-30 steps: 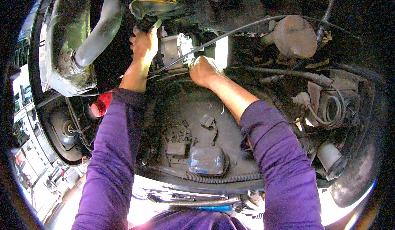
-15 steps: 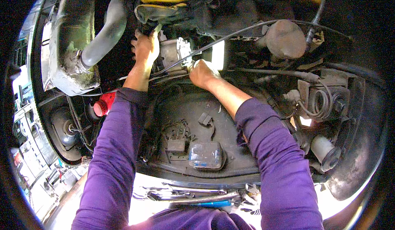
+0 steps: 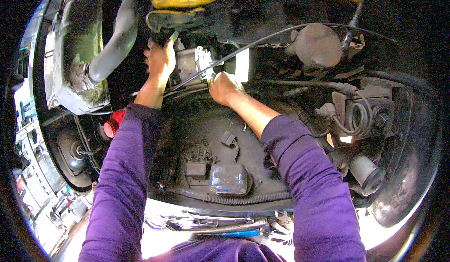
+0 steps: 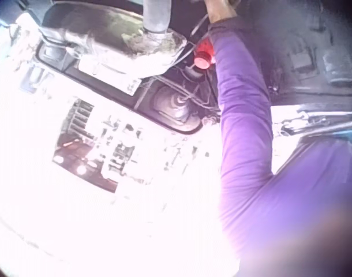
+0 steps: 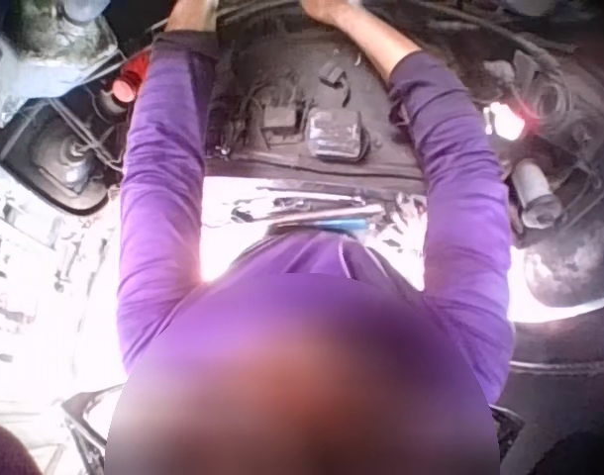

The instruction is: The person works under the hood of a car, using a wrench to loosen and remove bolts from a component near the alternator. They disconnect electrical connectors, remove a part, and then reattach the connectors and bolts.

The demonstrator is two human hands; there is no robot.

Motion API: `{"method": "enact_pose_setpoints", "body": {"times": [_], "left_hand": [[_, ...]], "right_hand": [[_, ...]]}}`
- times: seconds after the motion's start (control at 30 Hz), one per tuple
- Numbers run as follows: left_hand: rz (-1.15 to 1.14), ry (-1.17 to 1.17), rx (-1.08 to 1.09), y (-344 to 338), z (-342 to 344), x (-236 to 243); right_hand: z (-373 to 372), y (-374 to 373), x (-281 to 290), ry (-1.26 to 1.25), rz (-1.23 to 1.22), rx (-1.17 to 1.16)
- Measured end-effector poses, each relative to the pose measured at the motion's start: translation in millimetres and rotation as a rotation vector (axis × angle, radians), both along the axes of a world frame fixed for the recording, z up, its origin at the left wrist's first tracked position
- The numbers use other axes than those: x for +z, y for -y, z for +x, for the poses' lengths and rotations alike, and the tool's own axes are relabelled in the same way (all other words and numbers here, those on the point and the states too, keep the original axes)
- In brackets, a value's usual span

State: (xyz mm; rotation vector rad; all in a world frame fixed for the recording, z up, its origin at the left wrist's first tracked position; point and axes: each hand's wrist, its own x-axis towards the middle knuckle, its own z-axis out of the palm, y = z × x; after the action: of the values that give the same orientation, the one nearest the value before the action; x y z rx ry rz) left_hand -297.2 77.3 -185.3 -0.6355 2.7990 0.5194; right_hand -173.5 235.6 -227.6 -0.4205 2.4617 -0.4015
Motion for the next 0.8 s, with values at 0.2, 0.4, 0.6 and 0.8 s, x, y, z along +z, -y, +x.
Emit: {"method": "enact_pose_setpoints", "body": {"times": [0.2,0.4,0.6,0.8], "left_hand": [[-0.066,-0.034,-0.019,6,-6,-11],[-0.153,-0.109,-0.111,23,-11,-31],[-0.027,-0.111,-0.077,28,-14,-33],[-0.03,-0.157,-0.195,39,-15,-38]], "right_hand": [[-12,-21,12,0.262,-0.323,-0.181],[-9,-24,2,0.561,-0.601,-0.679],[-14,-24,-39,0.208,-0.534,-0.311],[-14,-21,-29,0.508,-0.673,-0.642]]}}
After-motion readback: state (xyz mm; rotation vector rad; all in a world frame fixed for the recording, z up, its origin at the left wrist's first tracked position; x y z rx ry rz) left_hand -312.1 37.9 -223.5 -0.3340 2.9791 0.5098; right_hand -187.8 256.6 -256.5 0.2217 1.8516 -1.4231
